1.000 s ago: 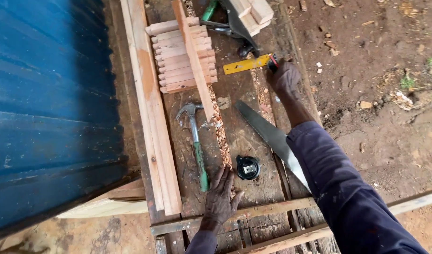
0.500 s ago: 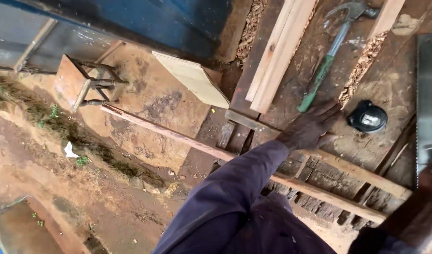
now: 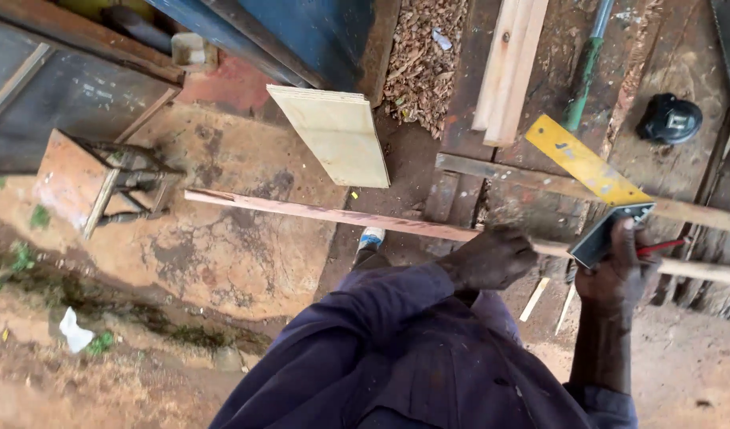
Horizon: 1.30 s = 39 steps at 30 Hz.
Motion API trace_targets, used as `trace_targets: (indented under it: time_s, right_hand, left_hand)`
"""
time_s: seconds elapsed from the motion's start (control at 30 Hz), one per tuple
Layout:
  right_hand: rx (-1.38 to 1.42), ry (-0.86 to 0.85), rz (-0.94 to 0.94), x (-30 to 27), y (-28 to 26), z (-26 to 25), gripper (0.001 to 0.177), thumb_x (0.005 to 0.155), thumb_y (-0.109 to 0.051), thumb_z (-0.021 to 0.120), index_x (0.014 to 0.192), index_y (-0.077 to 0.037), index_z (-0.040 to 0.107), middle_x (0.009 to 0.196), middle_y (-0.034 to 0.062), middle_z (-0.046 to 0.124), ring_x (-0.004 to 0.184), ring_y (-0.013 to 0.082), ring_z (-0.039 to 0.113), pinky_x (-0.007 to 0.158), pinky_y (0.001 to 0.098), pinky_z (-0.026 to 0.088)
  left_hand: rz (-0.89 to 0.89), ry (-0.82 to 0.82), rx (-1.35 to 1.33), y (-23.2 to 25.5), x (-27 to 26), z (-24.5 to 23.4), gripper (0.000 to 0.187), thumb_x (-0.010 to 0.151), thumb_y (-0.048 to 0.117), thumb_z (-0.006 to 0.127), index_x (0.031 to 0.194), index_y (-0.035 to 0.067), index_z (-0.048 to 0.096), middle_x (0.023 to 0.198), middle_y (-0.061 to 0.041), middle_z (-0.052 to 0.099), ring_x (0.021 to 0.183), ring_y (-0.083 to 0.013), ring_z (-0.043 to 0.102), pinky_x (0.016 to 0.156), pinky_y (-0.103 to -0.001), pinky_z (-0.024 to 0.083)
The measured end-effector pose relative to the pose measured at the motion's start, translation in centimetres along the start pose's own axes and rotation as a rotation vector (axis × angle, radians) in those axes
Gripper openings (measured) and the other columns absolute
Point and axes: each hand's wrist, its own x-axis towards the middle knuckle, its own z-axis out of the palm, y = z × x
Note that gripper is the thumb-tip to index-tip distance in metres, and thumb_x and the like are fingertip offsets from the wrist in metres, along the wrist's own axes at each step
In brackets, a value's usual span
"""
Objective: Measuring a thin wooden strip with a tape measure and marking it with a pencil and a try square for cutting.
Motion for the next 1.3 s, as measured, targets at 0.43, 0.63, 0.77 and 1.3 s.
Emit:
trace_targets:
  time_s: [0.43,0.63,0.77,1.3]
  right_hand:
    - [0.095,0.057,0.727,-8.0,-24.1,12.4,0.048,0.085,-0.023,0.07,0.128,-0.01,0.055,0.111,0.0109,0.064,0.095,0.025,0.057,0.071,0.0348,0.038]
    - [0.662,0.302,1.221,-1.2,-31.5,16.0,0.023,0.1,-0.037,0.069,0.087,-0.019,0.065,0.062,-0.0057,0.053,0.045,0.0056,0.049,0.031,0.022,0.027]
    - [0.876,0.399,1.112,-1.7,-29.9,17.6,0.016,0.096,-0.009,0.073,0.084,-0.014,0.063,0.052,0.004,0.048,0.033,0.009,0.042,0.027,0.0187,0.03]
    - [1.042,0.211,1.493,-4.4,-32.5,26.4,0.029,0.099,-0.023,0.071,0.083,-0.004,0.057,0.054,0.0056,0.05,0.038,0.0108,0.04,0.031,0.0198,0.024]
  left_hand:
    - [-0.224,-0.105,-0.198,-5.6,-25.6,-19.9,0.022,0.101,0.028,0.053,0.101,0.012,0.068,0.079,-0.007,0.07,0.066,-0.0216,0.065,0.06,-0.038,0.055]
    - [-0.425,0.164,0.094,-7.2,-33.2,-24.2,0.024,0.101,0.024,0.057,0.116,0.014,0.072,0.079,-0.01,0.072,0.073,-0.0293,0.069,0.066,-0.042,0.055]
    - [-0.599,0.372,0.21,-10.0,-37.1,-23.1,0.01,0.098,0.028,0.067,0.096,0.023,0.075,0.084,0.002,0.073,0.082,-0.0224,0.073,0.07,-0.033,0.058]
    - [-0.169,-0.172,-0.016,-10.7,-24.9,-18.3,0.111,0.068,0.071,0.08,0.154,0.008,0.048,0.144,-0.029,0.054,0.135,-0.0457,0.052,0.116,-0.055,0.036]
